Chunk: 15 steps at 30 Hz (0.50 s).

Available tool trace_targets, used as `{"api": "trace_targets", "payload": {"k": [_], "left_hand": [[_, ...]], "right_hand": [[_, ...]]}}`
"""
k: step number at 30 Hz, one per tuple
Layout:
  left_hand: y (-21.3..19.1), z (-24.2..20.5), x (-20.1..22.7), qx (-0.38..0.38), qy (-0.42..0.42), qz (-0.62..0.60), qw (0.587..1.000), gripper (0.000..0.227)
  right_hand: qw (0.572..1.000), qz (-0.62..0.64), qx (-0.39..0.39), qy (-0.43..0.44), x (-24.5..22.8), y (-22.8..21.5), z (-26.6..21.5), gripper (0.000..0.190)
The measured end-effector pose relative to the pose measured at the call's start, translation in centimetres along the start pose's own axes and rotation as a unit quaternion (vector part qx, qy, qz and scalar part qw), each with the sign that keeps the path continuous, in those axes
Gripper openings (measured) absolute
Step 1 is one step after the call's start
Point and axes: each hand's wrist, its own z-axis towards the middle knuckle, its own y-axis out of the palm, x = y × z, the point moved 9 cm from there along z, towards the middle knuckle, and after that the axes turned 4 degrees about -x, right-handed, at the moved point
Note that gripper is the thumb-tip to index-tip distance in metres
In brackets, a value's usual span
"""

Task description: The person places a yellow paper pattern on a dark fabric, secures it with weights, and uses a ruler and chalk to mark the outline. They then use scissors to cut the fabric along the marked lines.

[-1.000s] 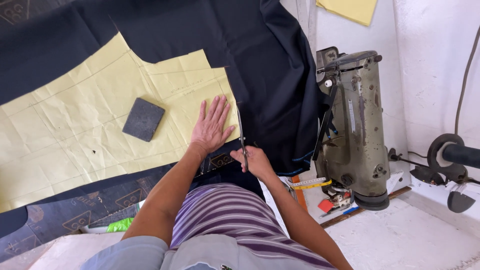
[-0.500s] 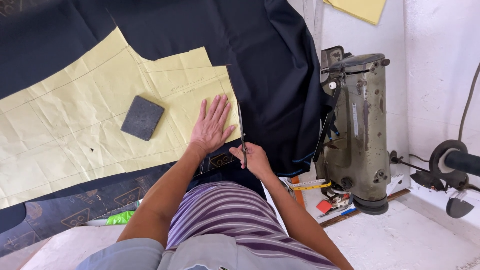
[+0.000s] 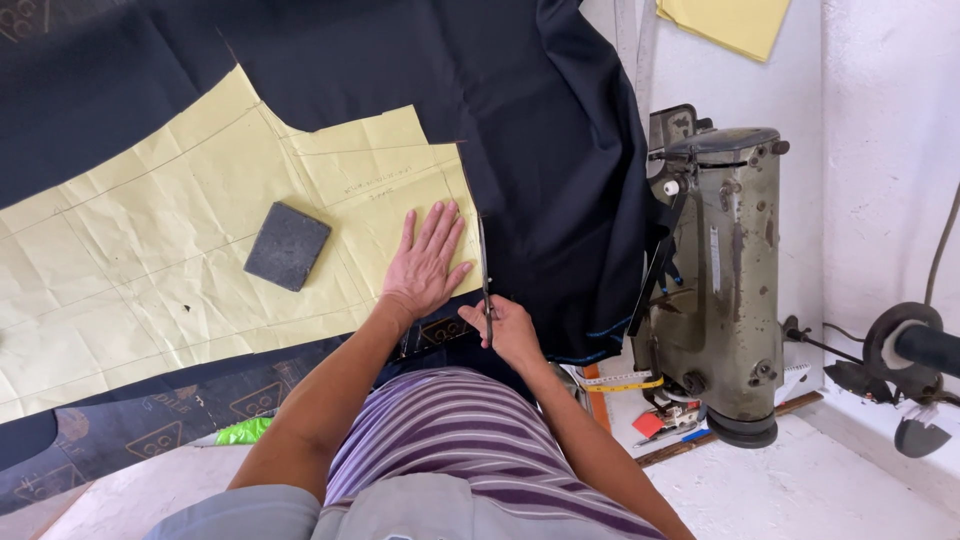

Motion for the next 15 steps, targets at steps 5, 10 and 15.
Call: {"api": "trace_targets", "payload": {"k": [5, 10, 15], "left_hand": [[-0.7, 0.3, -0.1, 0.047, 0.000, -0.033, 0.998, 0.070], [-0.9, 3.1, -2.5, 0.224, 0.006, -0.053, 0.973, 0.039], [-2.3, 3.9, -3.2, 0.245, -0.009, -0.036, 0.969, 0.044]], "right_hand": [[0.999, 0.024, -0.026, 0.002, 0.2, -0.5, 0.4, 0.033], [0.993, 0.055, -0.102, 0.005, -2.6, -1.5, -2.0, 0.033], [0.989, 0.045, -0.141, -0.025, -6.5, -2.4, -1.0, 0.037]]}}
